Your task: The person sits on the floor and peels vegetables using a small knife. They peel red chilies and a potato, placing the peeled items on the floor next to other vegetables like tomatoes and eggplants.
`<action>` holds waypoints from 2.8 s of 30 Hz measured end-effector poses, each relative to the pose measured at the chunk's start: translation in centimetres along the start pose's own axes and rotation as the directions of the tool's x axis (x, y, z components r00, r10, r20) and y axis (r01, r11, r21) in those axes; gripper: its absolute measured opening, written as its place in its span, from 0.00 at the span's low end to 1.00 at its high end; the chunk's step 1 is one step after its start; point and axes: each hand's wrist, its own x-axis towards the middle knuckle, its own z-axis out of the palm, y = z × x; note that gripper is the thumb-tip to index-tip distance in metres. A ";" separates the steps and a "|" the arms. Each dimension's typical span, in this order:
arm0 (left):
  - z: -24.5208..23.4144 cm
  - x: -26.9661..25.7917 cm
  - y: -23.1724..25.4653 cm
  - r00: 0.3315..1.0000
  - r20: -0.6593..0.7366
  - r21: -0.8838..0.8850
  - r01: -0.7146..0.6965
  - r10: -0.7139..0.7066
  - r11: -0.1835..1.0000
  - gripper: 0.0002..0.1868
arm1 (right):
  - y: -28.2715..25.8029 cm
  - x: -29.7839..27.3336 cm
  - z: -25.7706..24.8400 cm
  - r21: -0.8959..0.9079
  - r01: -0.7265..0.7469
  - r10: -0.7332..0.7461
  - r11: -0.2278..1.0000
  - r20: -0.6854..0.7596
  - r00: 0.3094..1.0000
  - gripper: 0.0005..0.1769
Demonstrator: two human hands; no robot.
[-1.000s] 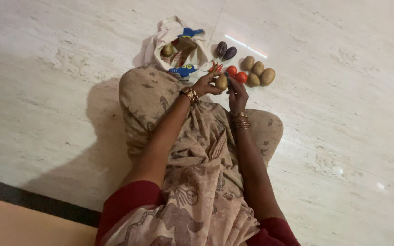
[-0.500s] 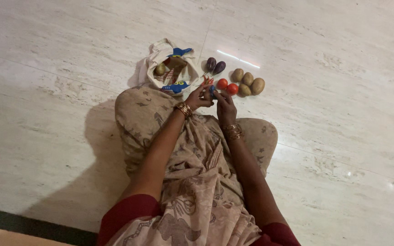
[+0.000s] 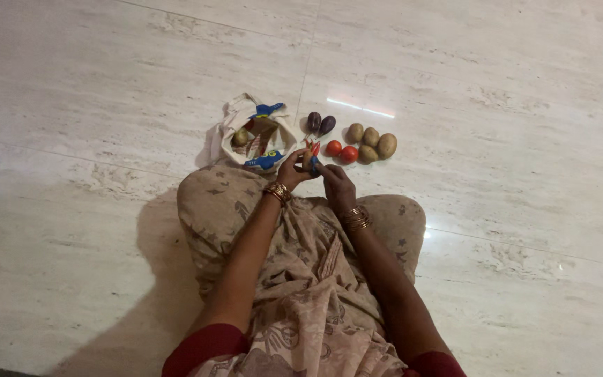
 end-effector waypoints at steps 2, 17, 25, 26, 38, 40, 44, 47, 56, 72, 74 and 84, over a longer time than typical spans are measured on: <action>0.2 0.0 -0.2 1.000 -0.010 -0.019 0.002 -0.003 1.000 0.43 | -1.1 0.2 -0.8 0.004 0.057 -0.057 0.998 0.072 0.996 0.23; 1.5 -1.0 0.6 0.968 0.140 0.007 0.208 -0.207 0.978 0.50 | 0.8 0.4 0.1 0.065 -0.132 0.131 0.989 0.014 0.991 0.22; 0.7 -0.6 0.2 0.984 -0.135 0.072 0.127 -0.117 0.989 0.42 | -3.2 0.8 -1.7 -0.041 0.134 -0.132 0.990 0.040 0.990 0.26; 0.7 -0.6 0.2 0.987 -0.127 0.071 0.108 -0.098 0.992 0.42 | -3.2 0.8 -1.8 -0.057 0.153 -0.151 0.987 0.037 0.988 0.26; 3.3 1.8 6.7 0.988 0.139 -0.028 0.066 -0.062 0.997 0.46 | 3.7 2.6 -1.6 0.231 -0.180 0.202 0.956 -0.074 0.977 0.25; 3.4 2.6 8.1 0.981 0.159 -0.066 0.125 -0.114 0.990 0.46 | 3.6 3.2 -2.4 0.197 -0.077 0.104 0.977 -0.126 0.987 0.23; 2.6 5.3 9.9 0.980 0.195 0.114 0.013 -0.035 0.993 0.45 | 1.5 4.5 -4.6 0.070 0.024 -0.014 0.997 -0.135 0.991 0.21; 1.5 6.9 10.1 0.980 0.193 0.175 0.020 -0.054 0.984 0.44 | -0.1 4.8 -6.0 -0.139 0.216 -0.237 0.966 -0.153 0.959 0.26; 1.1 5.3 8.5 0.965 0.228 0.167 0.089 -0.126 0.982 0.46 | 1.1 4.7 -4.2 -0.192 0.218 -0.240 0.957 -0.102 0.965 0.29; 1.9 5.2 3.9 0.997 0.067 0.170 0.021 -0.033 0.985 0.45 | -0.6 2.8 -3.2 -0.117 0.058 -0.064 0.991 -0.045 0.997 0.25; 1.8 5.4 4.2 0.996 0.070 0.162 0.047 -0.058 0.986 0.46 | -0.9 2.9 -3.2 -0.132 0.068 -0.073 0.989 -0.026 0.997 0.26; 3.2 3.8 6.7 0.950 0.301 -0.020 0.090 -0.080 0.996 0.48 | 5.1 3.5 -1.5 0.320 -0.164 0.183 0.933 -0.030 0.983 0.28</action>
